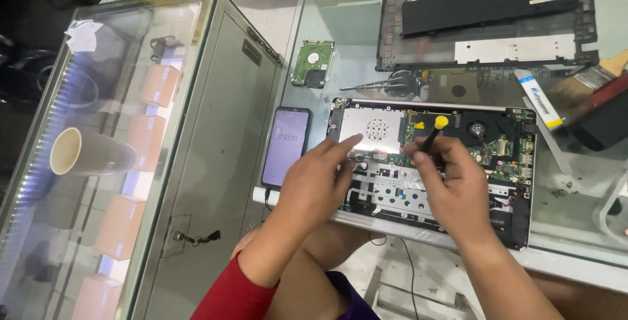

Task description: The person is disassembling a laptop, specifically removing the battery and disconnecting various internal ribbon cables and wire connectors.

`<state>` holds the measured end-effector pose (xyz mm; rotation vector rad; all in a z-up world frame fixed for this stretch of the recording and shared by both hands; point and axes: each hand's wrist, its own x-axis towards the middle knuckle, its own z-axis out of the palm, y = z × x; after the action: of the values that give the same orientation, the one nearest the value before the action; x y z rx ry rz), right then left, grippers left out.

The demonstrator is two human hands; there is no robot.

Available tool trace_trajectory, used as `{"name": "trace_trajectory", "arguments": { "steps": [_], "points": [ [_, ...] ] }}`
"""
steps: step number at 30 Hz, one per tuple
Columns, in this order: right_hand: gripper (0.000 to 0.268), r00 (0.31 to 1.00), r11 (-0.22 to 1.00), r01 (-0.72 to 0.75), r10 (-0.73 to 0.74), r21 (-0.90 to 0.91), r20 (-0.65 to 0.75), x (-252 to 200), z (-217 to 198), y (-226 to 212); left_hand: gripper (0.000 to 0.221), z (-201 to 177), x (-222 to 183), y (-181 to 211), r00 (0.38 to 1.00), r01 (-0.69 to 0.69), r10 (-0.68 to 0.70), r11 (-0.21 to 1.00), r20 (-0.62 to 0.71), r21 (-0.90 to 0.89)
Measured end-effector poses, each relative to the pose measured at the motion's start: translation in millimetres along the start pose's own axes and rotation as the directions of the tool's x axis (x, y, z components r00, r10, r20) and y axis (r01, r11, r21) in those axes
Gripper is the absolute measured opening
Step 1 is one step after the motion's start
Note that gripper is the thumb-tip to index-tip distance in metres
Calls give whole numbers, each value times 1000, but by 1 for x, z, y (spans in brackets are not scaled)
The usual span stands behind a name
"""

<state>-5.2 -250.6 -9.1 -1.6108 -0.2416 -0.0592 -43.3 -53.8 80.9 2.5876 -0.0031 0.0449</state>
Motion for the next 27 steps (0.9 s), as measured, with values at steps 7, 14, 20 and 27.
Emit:
{"name": "trace_trajectory", "arguments": {
  "steps": [7,14,20,27],
  "points": [
    [17,1000,998,-18,19,52,-13,1,0,6,31,18,-13,-12,971,-236,216,929,101,285],
    [17,999,996,-30,34,85,-41,3,0,10,29,27,-26,-33,960,-274,275,884,52,380],
    [18,994,987,-51,65,155,-91,6,-3,9,32,25,-26,-27,960,-277,266,893,81,354],
    [20,982,999,-39,41,-14,182,33,-17,-26,37,-6,16,0,960,-274,268,959,-84,-72]
  ]
}}
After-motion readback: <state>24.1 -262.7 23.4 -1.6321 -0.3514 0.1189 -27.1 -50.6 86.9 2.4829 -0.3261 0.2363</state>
